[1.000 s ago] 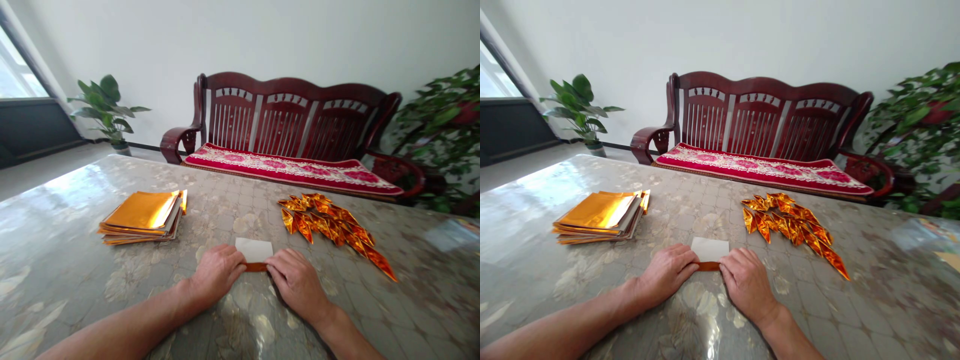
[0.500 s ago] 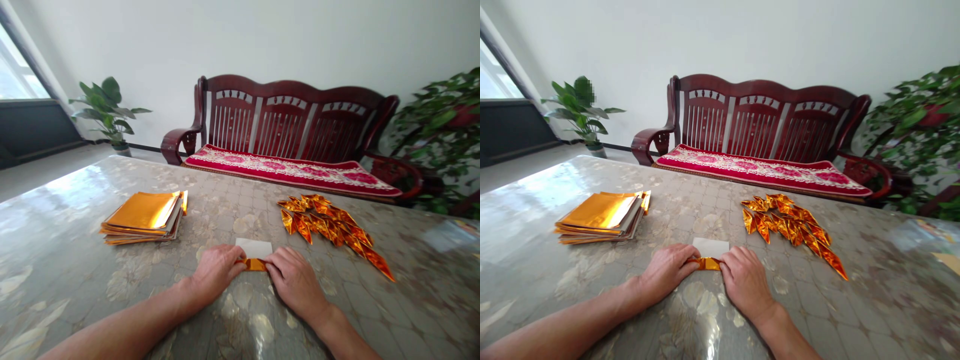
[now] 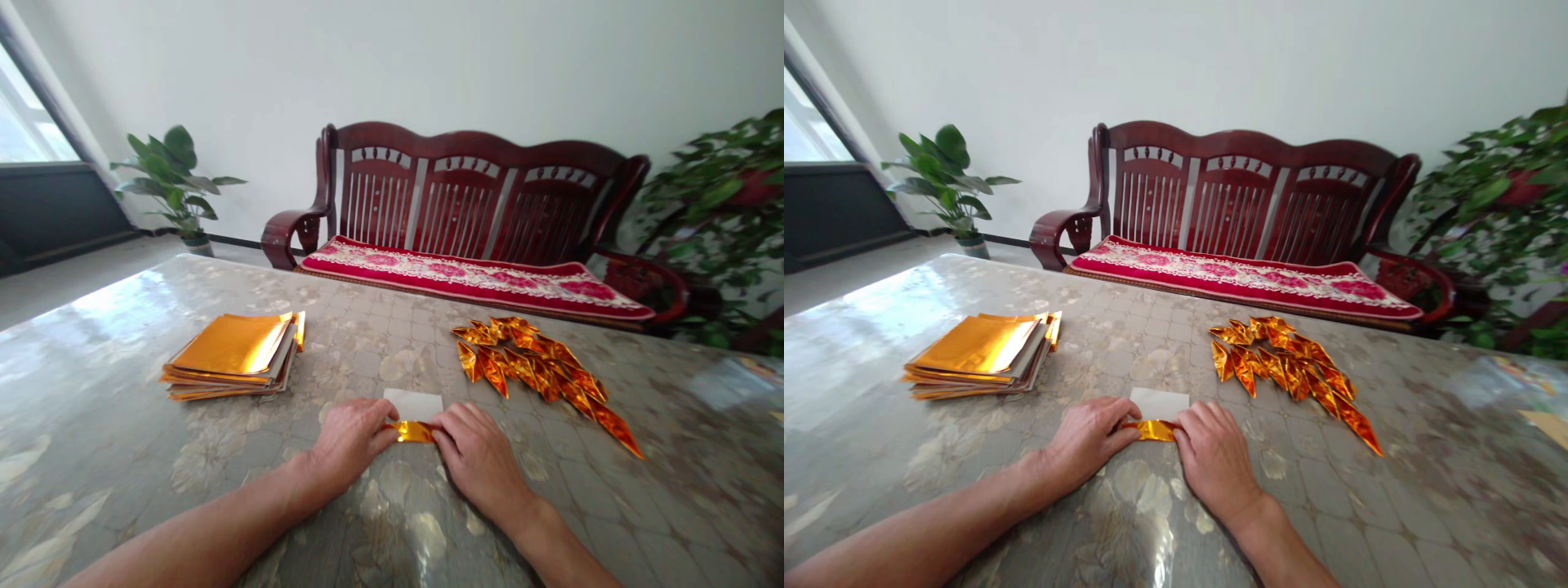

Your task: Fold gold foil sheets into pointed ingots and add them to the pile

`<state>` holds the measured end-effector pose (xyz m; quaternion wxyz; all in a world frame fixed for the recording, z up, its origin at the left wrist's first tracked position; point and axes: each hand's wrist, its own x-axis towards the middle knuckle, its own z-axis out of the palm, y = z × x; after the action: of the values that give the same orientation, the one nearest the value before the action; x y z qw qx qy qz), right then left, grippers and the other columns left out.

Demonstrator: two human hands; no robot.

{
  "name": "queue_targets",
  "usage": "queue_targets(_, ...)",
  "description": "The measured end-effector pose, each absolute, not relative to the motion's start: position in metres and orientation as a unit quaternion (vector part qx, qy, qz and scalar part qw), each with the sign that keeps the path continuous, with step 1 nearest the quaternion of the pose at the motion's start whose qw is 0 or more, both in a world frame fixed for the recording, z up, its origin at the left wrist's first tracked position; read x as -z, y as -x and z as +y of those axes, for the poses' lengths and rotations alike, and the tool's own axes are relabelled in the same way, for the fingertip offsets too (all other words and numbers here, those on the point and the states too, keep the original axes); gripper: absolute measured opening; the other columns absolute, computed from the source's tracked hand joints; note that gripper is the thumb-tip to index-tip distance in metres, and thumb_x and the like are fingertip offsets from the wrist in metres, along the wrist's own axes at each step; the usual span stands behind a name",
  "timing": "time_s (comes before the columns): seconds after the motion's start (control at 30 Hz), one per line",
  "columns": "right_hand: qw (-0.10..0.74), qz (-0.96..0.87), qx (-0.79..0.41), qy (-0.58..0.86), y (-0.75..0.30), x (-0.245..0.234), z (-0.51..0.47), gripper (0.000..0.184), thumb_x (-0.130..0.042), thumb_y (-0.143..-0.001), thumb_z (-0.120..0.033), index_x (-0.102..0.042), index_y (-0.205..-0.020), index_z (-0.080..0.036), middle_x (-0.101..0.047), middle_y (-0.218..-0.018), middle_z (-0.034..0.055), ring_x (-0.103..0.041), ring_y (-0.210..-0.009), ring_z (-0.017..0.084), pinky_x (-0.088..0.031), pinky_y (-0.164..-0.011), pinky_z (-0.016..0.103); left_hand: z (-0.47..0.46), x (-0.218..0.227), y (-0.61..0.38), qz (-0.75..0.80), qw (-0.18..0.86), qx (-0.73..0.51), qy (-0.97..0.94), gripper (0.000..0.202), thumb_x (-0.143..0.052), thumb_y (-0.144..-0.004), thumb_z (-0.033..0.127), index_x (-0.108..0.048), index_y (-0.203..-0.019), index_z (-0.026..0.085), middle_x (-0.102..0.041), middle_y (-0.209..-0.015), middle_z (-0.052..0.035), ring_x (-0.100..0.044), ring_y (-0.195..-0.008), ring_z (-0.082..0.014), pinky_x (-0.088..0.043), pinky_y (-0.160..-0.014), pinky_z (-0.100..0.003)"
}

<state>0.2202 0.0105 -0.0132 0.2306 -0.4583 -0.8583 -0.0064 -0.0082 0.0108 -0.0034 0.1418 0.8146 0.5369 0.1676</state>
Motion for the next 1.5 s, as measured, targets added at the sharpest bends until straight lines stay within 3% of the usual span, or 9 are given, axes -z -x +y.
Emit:
queue_targets(0.4, 0.235, -0.856, -0.024, 0.46, -0.222, 0.016, 0.011, 0.011, -0.055, -0.093, -0.014, -0.063, -0.091, -0.022, -0.061, -0.086, 0.003, -0.053, -0.084, 0.022, -0.039, -0.075, 0.034, 0.01, 0.005, 0.012, 0.51, 0.229, -0.217, -0.8, 0.013, -0.061, -0.09, 0.026, -0.066, -0.102, 0.026, -0.072, -0.088, 0.0029, -0.068, -0.082, -0.0155, -0.045, -0.07, -0.021)
queue_targets(0.97, 0.219, -0.85, 0.0, 0.479, -0.218, 0.013, 0.01, 0.012, -0.052, -0.087, -0.012, -0.057, -0.079, -0.02, -0.057, -0.08, 0.0039, -0.049, -0.08, 0.021, -0.035, -0.074, 0.033, 0.011, -0.002, 0.009, 0.522, 0.209, -0.16, -0.811, 0.011, -0.057, -0.093, 0.032, -0.066, -0.096, 0.026, -0.073, -0.089, 0.0023, -0.068, -0.084, -0.0172, -0.042, -0.068, -0.022)
queue_targets(1.5, 0.201, -0.855, 0.02, 0.477, -0.219, 0.015, 0.009, 0.011, -0.052, -0.089, -0.013, -0.057, -0.081, -0.02, -0.057, -0.082, 0.0038, -0.049, -0.082, 0.022, -0.035, -0.075, 0.033, 0.012, -0.005, 0.007, 0.536, 0.192, -0.135, -0.811, 0.011, -0.057, -0.093, 0.031, -0.066, -0.095, 0.026, -0.073, -0.089, 0.0017, -0.069, -0.084, -0.0178, -0.041, -0.067, -0.022)
